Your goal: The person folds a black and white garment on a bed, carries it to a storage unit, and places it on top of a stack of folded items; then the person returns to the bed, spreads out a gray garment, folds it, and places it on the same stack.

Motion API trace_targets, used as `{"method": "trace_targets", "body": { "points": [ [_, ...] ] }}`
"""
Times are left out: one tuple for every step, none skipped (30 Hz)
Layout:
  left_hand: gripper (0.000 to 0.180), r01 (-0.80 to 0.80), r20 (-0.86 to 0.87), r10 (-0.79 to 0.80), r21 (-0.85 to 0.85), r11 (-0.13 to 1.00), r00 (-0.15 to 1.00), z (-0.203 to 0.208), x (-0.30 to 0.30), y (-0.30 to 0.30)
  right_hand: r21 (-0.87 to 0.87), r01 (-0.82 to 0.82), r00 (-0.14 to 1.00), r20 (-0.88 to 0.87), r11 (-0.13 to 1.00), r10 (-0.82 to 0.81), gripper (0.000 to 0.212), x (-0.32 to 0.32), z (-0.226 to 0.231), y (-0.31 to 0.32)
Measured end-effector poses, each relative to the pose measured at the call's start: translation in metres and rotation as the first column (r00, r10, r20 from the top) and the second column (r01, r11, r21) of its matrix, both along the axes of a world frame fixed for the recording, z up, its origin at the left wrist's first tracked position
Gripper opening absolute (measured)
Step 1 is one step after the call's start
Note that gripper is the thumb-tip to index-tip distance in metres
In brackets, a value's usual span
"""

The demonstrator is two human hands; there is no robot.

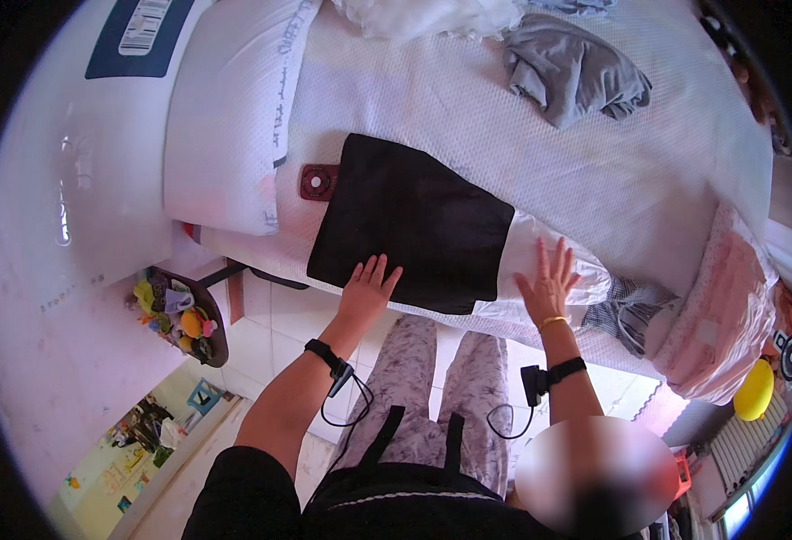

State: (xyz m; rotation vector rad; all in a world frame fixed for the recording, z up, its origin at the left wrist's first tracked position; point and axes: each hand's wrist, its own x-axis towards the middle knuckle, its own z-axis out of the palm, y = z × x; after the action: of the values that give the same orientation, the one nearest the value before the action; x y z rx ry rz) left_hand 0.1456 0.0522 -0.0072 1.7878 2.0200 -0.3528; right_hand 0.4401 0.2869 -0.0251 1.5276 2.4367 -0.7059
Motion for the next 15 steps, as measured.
{"method": "trace_targets", "body": {
  "points": [
    [0.059, 0.002, 0.002, -0.002, -0.008, 1.000, 1.000, 0.007, -0.001, 0.002, -0.067, -0.017, 0.997, 0.077, 0.998, 0.022, 0.102, -0.008, -0.001, -0.003],
    [0.058, 0.005, 0.005, -0.005, -0.016, 1.000, 1.000, 0.010, -0.001, 0.001, -0.120, -0.017, 0.990, 0.136, 0.993, 0.034, 0.104, -0.011, -0.001, -0.005],
    [0.058, 0.012, -0.007, -0.012, -0.025, 1.000, 1.000, 0.008, -0.004, -0.004, -0.172, -0.023, 0.981, 0.184, 0.985, 0.055, 0.106, -0.018, -0.001, -0.005],
    [0.057, 0.019, -0.019, -0.020, -0.034, 0.999, 1.000, 0.003, -0.006, -0.011, -0.223, -0.026, 0.970, 0.232, 0.975, 0.079, 0.108, -0.024, -0.001, -0.005],
    [0.056, 0.026, -0.029, -0.028, -0.043, 0.999, 0.999, -0.001, -0.010, -0.016, -0.232, -0.041, 0.961, 0.257, 0.972, 0.102, 0.113, -0.023, -0.008, -0.006],
    [0.056, 0.015, -0.011, -0.016, -0.069, 0.997, 1.000, 0.000, -0.009, -0.011, -0.245, -0.040, 0.960, 0.259, 0.969, 0.105, 0.115, -0.023, -0.010, -0.005],
    [0.057, 0.005, 0.007, -0.004, -0.096, 0.995, 1.000, 0.000, -0.009, -0.004, -0.257, -0.039, 0.959, 0.261, 0.966, 0.108, 0.118, -0.022, -0.012, -0.004],
    [0.057, -0.004, 0.025, 0.007, -0.123, 0.992, 1.000, -0.001, -0.009, 0.003, -0.270, -0.037, 0.958, 0.263, 0.962, 0.110, 0.120, -0.022, -0.013, -0.004],
    [0.058, -0.014, 0.058, 0.015, -0.029, 0.999, 0.998, 0.002, -0.008, 0.013, -0.278, -0.042, 0.951, 0.283, 0.960, 0.123, 0.124, -0.021, -0.015, -0.003],
    [0.060, -0.026, 0.089, 0.020, 0.065, 0.998, 0.996, 0.006, -0.008, 0.026, -0.285, -0.047, 0.945, 0.299, 0.957, 0.136, 0.128, -0.021, -0.017, -0.003],
    [0.062, -0.040, 0.120, 0.021, 0.158, 0.987, 0.993, 0.011, -0.008, 0.041, -0.293, -0.051, 0.937, 0.316, 0.955, 0.147, 0.133, -0.021, -0.018, -0.002],
    [0.064, -0.059, 0.150, 0.030, 0.199, 0.978, 0.988, 0.016, -0.008, 0.060, -0.311, -0.038, 0.926, 0.347, 0.949, 0.151, 0.136, -0.023, -0.018, 0.000],
    [0.066, -0.078, 0.181, 0.035, 0.238, 0.968, 0.983, 0.021, -0.006, 0.082, -0.330, -0.023, 0.912, 0.379, 0.944, 0.154, 0.140, -0.025, -0.017, 0.001],
    [0.069, -0.099, 0.208, 0.041, 0.275, 0.956, 0.977, 0.022, -0.004, 0.101, -0.349, -0.009, 0.900, 0.406, 0.937, 0.160, 0.144, -0.029, -0.017, 0.002],
    [0.074, -0.078, 0.217, 0.013, 0.291, 0.953, 0.976, 0.021, -0.002, 0.116, -0.371, 0.002, 0.890, 0.424, 0.929, 0.167, 0.145, -0.033, -0.017, 0.003]
  ]
}}
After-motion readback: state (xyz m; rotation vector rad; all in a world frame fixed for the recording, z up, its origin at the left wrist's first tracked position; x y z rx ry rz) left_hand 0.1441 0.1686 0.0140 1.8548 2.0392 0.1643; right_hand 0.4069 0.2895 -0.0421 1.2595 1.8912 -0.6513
